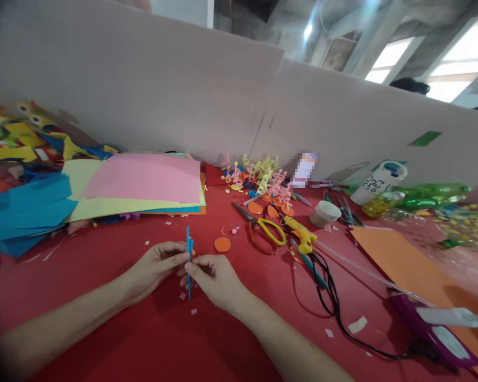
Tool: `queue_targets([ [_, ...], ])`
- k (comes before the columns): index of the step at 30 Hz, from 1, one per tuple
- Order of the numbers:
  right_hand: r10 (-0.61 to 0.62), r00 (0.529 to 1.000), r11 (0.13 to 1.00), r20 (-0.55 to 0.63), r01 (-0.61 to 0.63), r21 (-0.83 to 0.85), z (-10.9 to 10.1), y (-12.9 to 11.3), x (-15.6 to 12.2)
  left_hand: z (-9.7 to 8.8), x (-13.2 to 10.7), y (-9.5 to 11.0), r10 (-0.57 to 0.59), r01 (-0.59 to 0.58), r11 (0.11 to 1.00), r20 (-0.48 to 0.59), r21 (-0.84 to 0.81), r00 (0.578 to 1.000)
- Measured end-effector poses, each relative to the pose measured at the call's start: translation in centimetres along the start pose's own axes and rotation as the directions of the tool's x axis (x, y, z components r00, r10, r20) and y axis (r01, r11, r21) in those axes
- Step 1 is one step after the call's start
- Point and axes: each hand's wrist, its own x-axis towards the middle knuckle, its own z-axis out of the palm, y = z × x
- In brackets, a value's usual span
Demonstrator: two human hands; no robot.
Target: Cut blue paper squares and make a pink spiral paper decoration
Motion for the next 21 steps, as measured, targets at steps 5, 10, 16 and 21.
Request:
queue_targets([
  [5,0.012,1.000,0.996,0.006,-0.011,-0.085,-0.1,0.1,0.1,0.2,0.0,0.2,-0.024,0.024,1.000,-0.019,-0.003,1.000],
  [10,-0.073,0.997,0.773,-0.034,0.035,-0.633,-3.3,-2.8,-0.3,0.2,0.0,0.8,-0.057,0.053,0.998,-0.179,-0.027,0.982],
  [16,-0.263,0.788,0.469,-0.556,-0.400,-0.788,-13.3,-6.1,-3.3,0.1,0.2,1.1,-0.090,0.085,0.996,-0.181,-0.039,0.979],
  [21,-0.101,0.629,0.214,-0.771,-0.743,-0.634,-19.7,-4.0,-5.5,0.0,0.3,1.0,-0.093,0.086,0.995,-0.172,-0.043,0.981],
])
